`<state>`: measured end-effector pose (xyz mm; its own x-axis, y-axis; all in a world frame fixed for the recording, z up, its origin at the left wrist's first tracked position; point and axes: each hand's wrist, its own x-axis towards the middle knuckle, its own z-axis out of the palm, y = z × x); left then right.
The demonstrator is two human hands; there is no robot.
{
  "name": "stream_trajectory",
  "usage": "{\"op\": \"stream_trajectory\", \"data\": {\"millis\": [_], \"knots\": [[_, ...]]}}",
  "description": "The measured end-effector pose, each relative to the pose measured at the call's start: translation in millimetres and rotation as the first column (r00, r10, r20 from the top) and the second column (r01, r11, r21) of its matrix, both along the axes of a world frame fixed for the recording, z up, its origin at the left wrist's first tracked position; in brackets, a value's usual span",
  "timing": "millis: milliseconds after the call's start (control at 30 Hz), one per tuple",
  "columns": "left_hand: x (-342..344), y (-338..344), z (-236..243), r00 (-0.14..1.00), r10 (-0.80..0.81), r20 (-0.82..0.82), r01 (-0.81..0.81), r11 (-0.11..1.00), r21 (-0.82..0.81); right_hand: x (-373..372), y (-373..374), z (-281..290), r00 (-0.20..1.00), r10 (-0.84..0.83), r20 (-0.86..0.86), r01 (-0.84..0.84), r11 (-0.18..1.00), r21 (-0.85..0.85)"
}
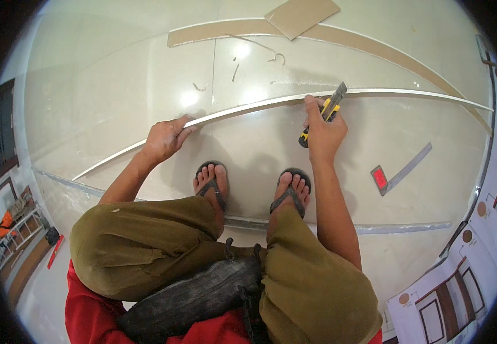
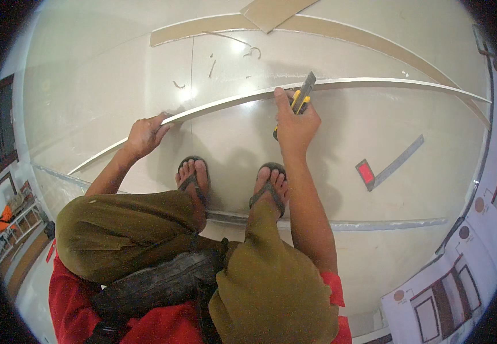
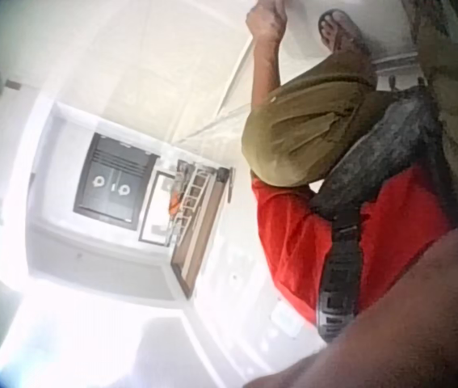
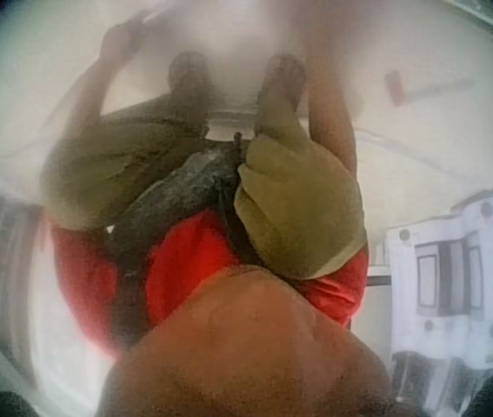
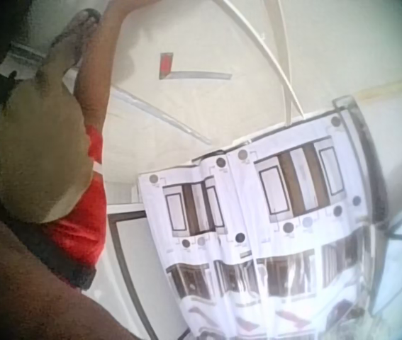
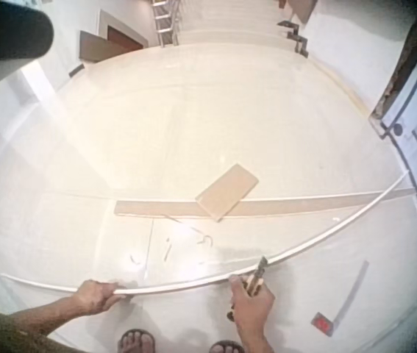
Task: The person uses a utility knife and a square ruler to mark and cut a long strip of material on the floor.
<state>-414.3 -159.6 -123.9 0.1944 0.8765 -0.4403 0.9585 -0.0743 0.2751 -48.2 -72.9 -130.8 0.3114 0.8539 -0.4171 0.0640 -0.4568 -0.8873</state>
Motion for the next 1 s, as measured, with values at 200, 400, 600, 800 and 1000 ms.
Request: {"op": "stream_trajectory", "data": {"millis": [200, 400, 600, 800, 1000], "knots": [[-3.4, -8.2, -6.2, 1.0, -0.012, 0.018, 0.011, 0.999, 0.038, -0.5, -1.0, -0.8, 0.999, 0.041, 0.01, -0.041, 0.999, 0.005], [-0.1, -7.5, -4.1, 1.0, -0.007, 0.022, 0.005, 0.998, 0.061, -27.0, -18.4, -3.5, 0.935, 0.197, 0.294, -0.246, 0.959, 0.14], [4.3, -5.8, 5.4, 0.999, 0.024, 0.031, -0.024, 1.0, 0.003, -42.0, -55.0, 3.3, 0.804, 0.54, 0.25, -0.562, 0.827, 0.022], [-3.6, -10.3, -1.8, 0.999, 0.002, 0.039, -0.005, 0.998, 0.061, 1.2, -31.2, -12.8, 0.98, 0.201, 0.014, -0.201, 0.979, 0.028], [2.3, -4.1, 6.7, 1.0, -0.002, 0.02, 0.001, 0.999, 0.051, 17.7, -26.9, -7.6, 0.91, 0.233, -0.343, -0.253, 0.967, -0.015]]}}
